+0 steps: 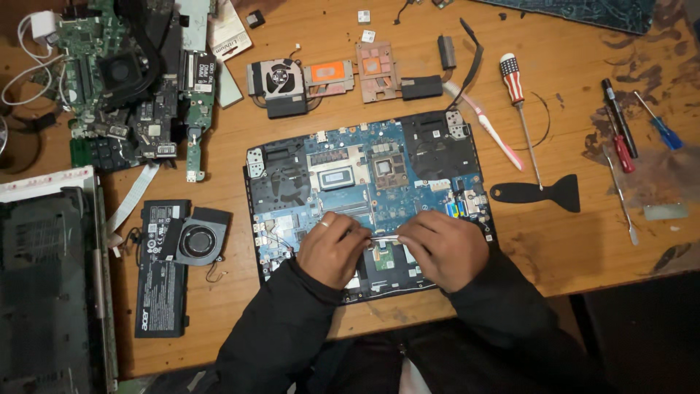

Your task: The person works on a disassembled laptop motherboard, using tweezers to handle small components and a screwdriver to secure parts. They connect ribbon cables, place a cooling assembly, and tighten screws on the motherboard.

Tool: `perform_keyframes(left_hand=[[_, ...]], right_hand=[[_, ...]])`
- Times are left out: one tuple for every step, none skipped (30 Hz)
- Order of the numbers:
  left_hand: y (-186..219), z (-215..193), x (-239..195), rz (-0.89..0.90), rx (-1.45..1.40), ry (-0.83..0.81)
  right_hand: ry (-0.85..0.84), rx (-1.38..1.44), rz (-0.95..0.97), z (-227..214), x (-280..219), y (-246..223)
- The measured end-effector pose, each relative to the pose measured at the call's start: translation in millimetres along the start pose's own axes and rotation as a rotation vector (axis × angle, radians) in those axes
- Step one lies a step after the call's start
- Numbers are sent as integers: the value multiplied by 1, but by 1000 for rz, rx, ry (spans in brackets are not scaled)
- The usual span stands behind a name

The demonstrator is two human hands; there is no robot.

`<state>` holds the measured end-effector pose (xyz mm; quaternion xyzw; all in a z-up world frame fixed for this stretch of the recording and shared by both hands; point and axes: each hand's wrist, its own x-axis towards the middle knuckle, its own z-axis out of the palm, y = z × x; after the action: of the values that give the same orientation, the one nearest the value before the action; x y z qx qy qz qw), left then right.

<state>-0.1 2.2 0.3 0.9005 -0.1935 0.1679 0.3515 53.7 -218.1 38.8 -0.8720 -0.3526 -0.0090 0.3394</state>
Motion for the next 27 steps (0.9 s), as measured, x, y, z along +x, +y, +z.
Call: perform_keyframes(left_hand=[[0, -1, 0, -4, 3, -9], [0, -1, 0, -8, 4, -19], [0, -1, 0, -13, 6, -29], [0, -2, -1, -14, 2, -25], [0, -2, -1, -15, -3, -21], [0, -2, -1, -15, -7, -17], [0, -1, -1, -25, -1, -12], [0, 1, -1, -35, 3, -8], [-1, 2, -1, -45, 8, -4], [-1, 3, -2, -67, -17, 5], [-2, 4, -3, -90, -42, 15], [-2, 4, -4, -113, -66, 26], [-2, 5, -5, -119, -68, 28], [-3, 5, -5, -121, -68, 33], [-3, 5, -5, -124, -68, 37], [-4, 5, -5, -123, -72, 39], [-4, 5, -4, -122, -76, 40], [-4, 6, -5, -122, -81, 40], [-3, 6, -5, -127, -81, 43], [-3, 7, -5, -131, -79, 46], [-3, 7, -5, -135, -78, 49], [-3, 7, -5, -133, -78, 48], [-4, 7, -5, -130, -79, 47], [-4, 7, -5, -129, -79, 45], [-4, 7, -4, -125, -82, 46], [-4, 6, -5, -124, -85, 46], [-3, 6, -5, -122, -87, 46]], right_hand=[[13, 7, -8, 0, 0, 1], [26, 16, -14, -1, -1, 2], [38, 24, -21, -1, -2, 3], [48, 31, -11, -1, -3, 4], [59, 39, -2, -2, -4, 5], [70, 46, 7, -3, -5, 7], [55, 46, 49, -4, -6, 9], [40, 45, 93, -4, -5, 11], [24, 44, 136, -3, -6, 13], [54, 38, 117, -4, -8, 15], [85, 33, 99, -6, -10, 16], [114, 27, 79, -7, -11, 17], [124, 36, 74, -7, -12, 18], [137, 43, 66, -8, -12, 19], [149, 50, 58, -8, -12, 20], [163, 51, 65, -8, -11, 21], [178, 51, 71, -9, -11, 21], [191, 53, 79, -9, -11, 21], [203, 55, 74, -9, -11, 21], [217, 58, 68, -9, -11, 22], [230, 61, 62, -9, -11, 22], [238, 67, 60, -8, -11, 23], [246, 73, 59, -8, -11, 23], [252, 80, 58, -7, -11, 23], [249, 88, 61, -7, -11, 24], [244, 97, 65, -7, -11, 24], [239, 107, 68, -7, -11, 24]])
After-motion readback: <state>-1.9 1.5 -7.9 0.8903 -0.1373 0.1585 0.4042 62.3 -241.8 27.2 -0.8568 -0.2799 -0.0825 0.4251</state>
